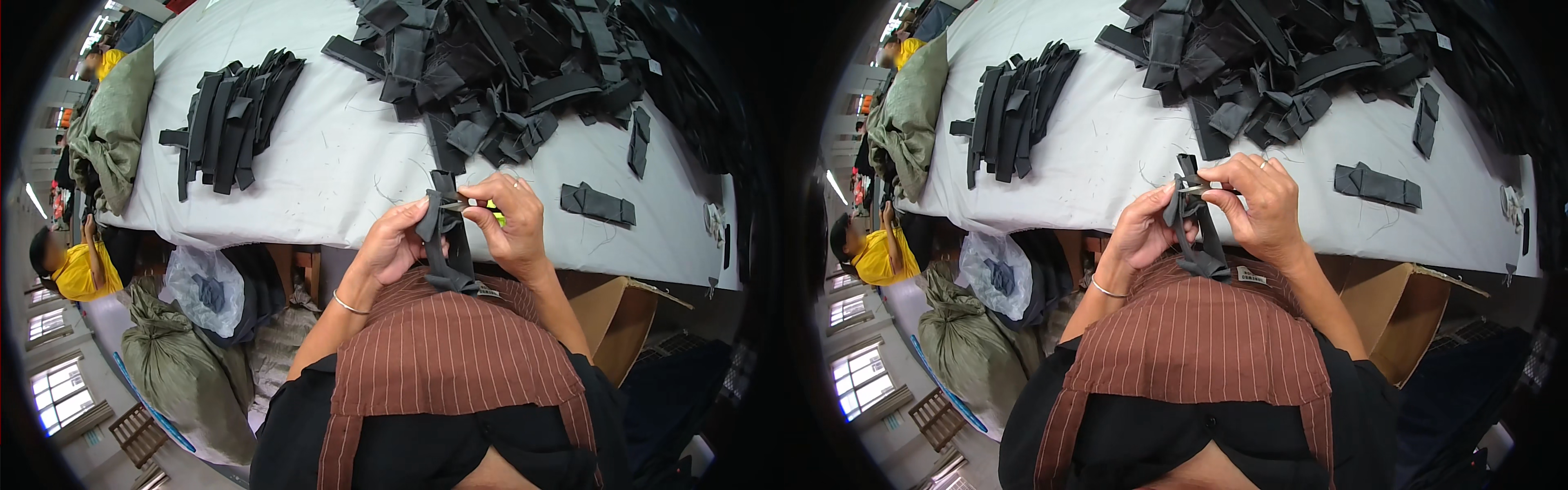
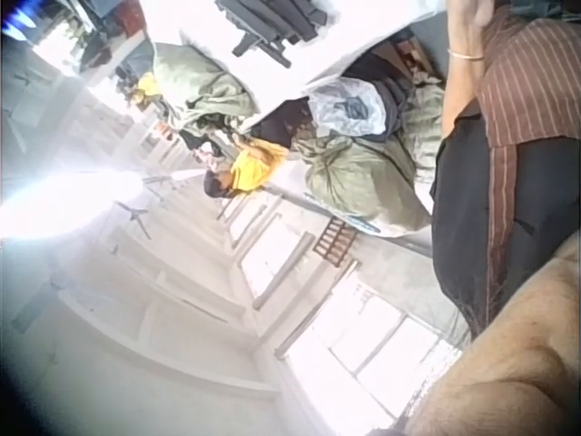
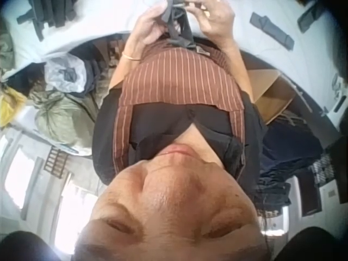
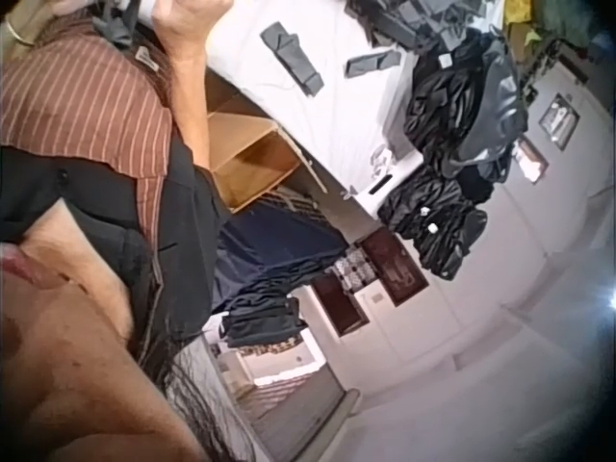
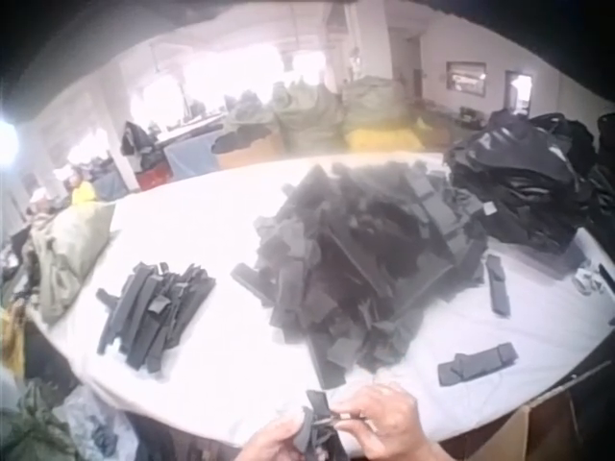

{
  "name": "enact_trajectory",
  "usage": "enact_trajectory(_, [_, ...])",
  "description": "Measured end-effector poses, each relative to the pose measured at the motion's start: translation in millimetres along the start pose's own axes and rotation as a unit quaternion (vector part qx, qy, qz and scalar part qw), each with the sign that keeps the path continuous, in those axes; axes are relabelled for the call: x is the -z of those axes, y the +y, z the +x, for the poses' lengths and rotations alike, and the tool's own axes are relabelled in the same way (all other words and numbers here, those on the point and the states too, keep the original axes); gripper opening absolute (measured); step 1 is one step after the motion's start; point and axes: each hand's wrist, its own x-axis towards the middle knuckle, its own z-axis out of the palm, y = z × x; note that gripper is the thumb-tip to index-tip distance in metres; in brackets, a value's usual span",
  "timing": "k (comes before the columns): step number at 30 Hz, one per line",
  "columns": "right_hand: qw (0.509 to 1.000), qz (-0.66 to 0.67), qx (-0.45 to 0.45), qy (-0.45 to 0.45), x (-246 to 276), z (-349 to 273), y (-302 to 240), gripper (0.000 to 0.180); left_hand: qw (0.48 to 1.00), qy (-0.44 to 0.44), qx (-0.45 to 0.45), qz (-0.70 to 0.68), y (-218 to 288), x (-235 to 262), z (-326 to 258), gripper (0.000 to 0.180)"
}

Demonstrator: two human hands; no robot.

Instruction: The recorder is inspecting and trimming loose threads from black fabric garment components at a workstation.

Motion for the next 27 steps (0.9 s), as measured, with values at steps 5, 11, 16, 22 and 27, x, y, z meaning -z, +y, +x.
enact_trajectory(5, [0.999, -0.031, 0.032, 0.013, -1.7, 0.2, -0.3, 0.015, 1.0, 0.011, 0.016, -0.021, 0.2, -2.4, -1.2, 0.036])
enact_trajectory(11, [0.997, -0.073, 0.01, 0.016, 3.2, 0.1, -4.5, 0.013, 1.0, 0.018, 0.01, 0.003, 0.3, -1.8, -3.2, 0.037])
enact_trajectory(16, [0.994, -0.075, 0.008, 0.082, 7.9, 1.7, -8.5, 0.014, 0.992, 0.085, -0.053, 0.08, 7.3, -16.3, -8.8, 0.035])
enact_trajectory(22, [0.984, -0.171, 0.05, 0.022, 9.1, 3.2, -8.5, 0.017, 0.979, 0.111, -0.089, 0.145, 5.7, -28.7, -11.8, 0.028])
enact_trajectory(27, [0.978, -0.198, 0.061, 0.024, 8.1, 4.1, -6.7, 0.017, 0.973, 0.117, -0.094, 0.174, 3.5, -23.6, -10.3, 0.027])
